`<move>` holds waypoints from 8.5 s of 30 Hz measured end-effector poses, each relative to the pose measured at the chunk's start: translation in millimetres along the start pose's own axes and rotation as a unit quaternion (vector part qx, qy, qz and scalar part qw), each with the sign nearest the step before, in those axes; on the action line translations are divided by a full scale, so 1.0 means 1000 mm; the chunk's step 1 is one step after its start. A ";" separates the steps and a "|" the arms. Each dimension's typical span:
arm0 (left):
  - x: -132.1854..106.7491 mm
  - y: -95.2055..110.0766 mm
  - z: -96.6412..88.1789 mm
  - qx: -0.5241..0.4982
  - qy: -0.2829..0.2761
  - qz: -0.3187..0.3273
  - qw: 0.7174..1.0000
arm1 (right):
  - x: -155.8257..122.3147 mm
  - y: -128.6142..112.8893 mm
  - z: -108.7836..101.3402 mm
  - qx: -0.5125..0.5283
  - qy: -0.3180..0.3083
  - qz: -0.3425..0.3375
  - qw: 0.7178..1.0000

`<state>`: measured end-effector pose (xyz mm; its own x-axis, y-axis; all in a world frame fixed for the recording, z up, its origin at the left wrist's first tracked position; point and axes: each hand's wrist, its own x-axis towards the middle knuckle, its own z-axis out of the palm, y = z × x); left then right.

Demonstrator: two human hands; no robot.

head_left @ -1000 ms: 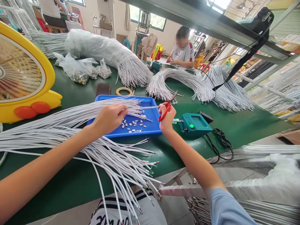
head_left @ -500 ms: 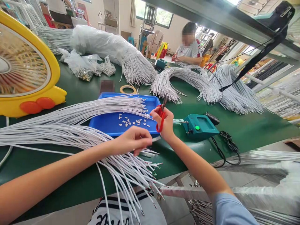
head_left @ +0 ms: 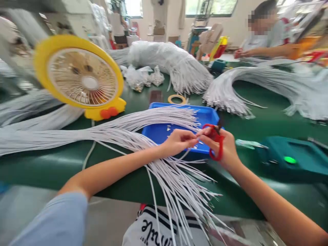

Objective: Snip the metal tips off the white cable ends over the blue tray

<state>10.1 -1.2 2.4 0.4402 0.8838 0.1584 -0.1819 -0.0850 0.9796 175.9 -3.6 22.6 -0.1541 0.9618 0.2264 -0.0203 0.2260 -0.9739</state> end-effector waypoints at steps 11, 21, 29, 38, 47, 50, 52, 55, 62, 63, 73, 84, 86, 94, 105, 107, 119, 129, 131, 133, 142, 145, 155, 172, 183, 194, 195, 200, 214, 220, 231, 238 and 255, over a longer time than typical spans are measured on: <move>0.006 -0.002 -0.010 -0.080 -0.063 -0.054 0.993 | 0.005 0.003 -0.003 -0.011 0.006 0.036 0.999; -0.003 0.000 -0.005 -0.054 -0.011 -0.076 0.996 | 0.002 0.007 -0.001 -0.021 0.021 -0.013 0.999; -0.005 -0.002 -0.005 -0.057 0.008 -0.055 0.997 | 0.001 0.008 0.002 -0.020 0.080 -0.042 0.996; -0.006 0.000 -0.005 -0.063 0.016 -0.039 0.997 | 0.000 0.013 0.005 -0.048 0.058 -0.082 0.994; -0.006 -0.002 -0.005 -0.043 0.010 -0.026 0.999 | -0.001 0.016 0.007 -0.019 0.010 -0.064 0.998; -0.006 -0.002 -0.005 -0.043 0.016 -0.027 0.999 | -0.001 0.017 0.006 -0.021 0.003 -0.050 0.999; -0.006 -0.002 -0.005 -0.041 0.027 -0.021 0.999 | -0.002 0.017 0.006 -0.044 0.000 -0.064 0.997; -0.006 0.000 -0.004 -0.038 0.033 -0.013 0.999 | -0.004 0.014 0.007 -0.077 -0.003 -0.099 0.992; -0.007 -0.001 -0.007 -0.074 0.032 -0.035 0.996 | -0.005 0.013 0.006 -0.127 0.037 -0.143 0.981; -0.007 -0.001 -0.007 -0.075 0.033 -0.038 0.996 | -0.004 0.015 0.005 -0.121 0.041 -0.139 0.982; -0.007 -0.002 -0.009 -0.080 0.007 -0.031 0.996 | -0.005 0.016 0.003 -0.087 0.039 -0.163 0.982; -0.008 0.000 -0.007 -0.059 0.021 -0.032 0.998 | -0.006 0.014 0.004 -0.108 0.028 -0.183 0.977; -0.007 0.000 -0.007 -0.068 0.018 -0.033 0.997 | -0.006 0.014 0.004 -0.105 0.023 -0.183 0.977; -0.006 0.001 -0.005 -0.070 0.041 -0.047 0.996 | -0.008 0.014 0.007 -0.095 0.022 -0.163 0.982; -0.007 0.000 -0.005 -0.028 0.056 -0.037 0.997 | -0.006 0.012 0.005 -0.115 0.041 -0.152 0.981; -0.007 0.000 -0.006 -0.024 0.056 -0.037 0.997 | -0.006 0.013 0.004 -0.108 0.035 -0.147 0.983; -0.007 -0.002 -0.009 -0.079 -0.018 -0.037 0.996 | -0.005 0.014 0.003 -0.059 0.021 -0.126 0.990; -0.006 -0.001 -0.008 -0.089 -0.046 -0.058 0.993 | -0.006 0.012 0.007 -0.052 -0.002 -0.105 0.993; -0.005 -0.001 -0.008 -0.092 -0.052 -0.059 0.993 | -0.007 0.010 0.007 -0.042 -0.007 -0.106 0.993; -0.005 -0.001 -0.008 -0.094 -0.056 -0.058 0.992 | -0.007 0.010 0.007 -0.039 -0.010 -0.108 0.993; -0.006 -0.001 -0.010 -0.043 -0.008 -0.049 0.998 | -0.006 0.010 0.004 -0.058 -0.002 -0.112 0.992; -0.007 0.000 -0.009 -0.040 0.004 -0.044 0.998 | -0.006 0.009 0.004 -0.064 0.000 -0.121 0.991; -0.005 0.000 -0.006 -0.044 0.014 -0.028 0.999 | -0.004 0.006 0.005 -0.095 -0.016 -0.096 0.991; -0.004 -0.004 -0.004 -0.015 0.040 0.001 0.999 | -0.013 0.006 0.013 -0.081 0.010 -0.080 0.993; -0.006 -0.003 -0.004 0.002 0.056 -0.012 0.998 | -0.013 0.005 0.014 -0.066 0.021 -0.083 0.994; -0.006 0.000 -0.006 -0.088 0.026 -0.030 0.995 | -0.003 0.004 0.004 -0.118 0.037 -0.096 0.988; -0.006 0.001 -0.006 -0.087 0.027 -0.034 0.995 | -0.003 0.004 0.004 -0.109 0.032 -0.103 0.988; -0.005 -0.002 -0.006 -0.077 0.013 -0.031 0.997 | -0.006 0.001 0.005 -0.128 0.027 -0.112 0.985; 0.001 0.011 -0.020 -0.073 0.111 0.023 0.991 | 0.005 0.008 -0.005 -0.353 -0.013 -0.065 0.933; 0.001 0.009 -0.021 -0.020 0.090 0.040 0.995 | 0.002 0.007 -0.002 -0.424 -0.042 -0.083 0.901; 0.000 0.007 -0.020 0.020 0.061 0.066 0.996 | 0.000 0.005 -0.002 -0.436 -0.062 -0.104 0.892; 0.000 0.008 -0.017 0.023 0.060 0.066 0.996 | 0.000 0.002 -0.001 -0.442 -0.075 -0.096 0.889; -0.001 0.008 -0.018 -0.028 0.066 0.018 0.997 | 0.012 0.012 -0.006 -0.175 0.028 -0.033 0.984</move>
<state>-7.3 5.4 8.2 0.3126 0.9341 0.1726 -0.2458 -0.0960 0.9646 179.6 11.9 14.0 -0.1083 0.9478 0.2999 0.3144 0.3189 -0.8941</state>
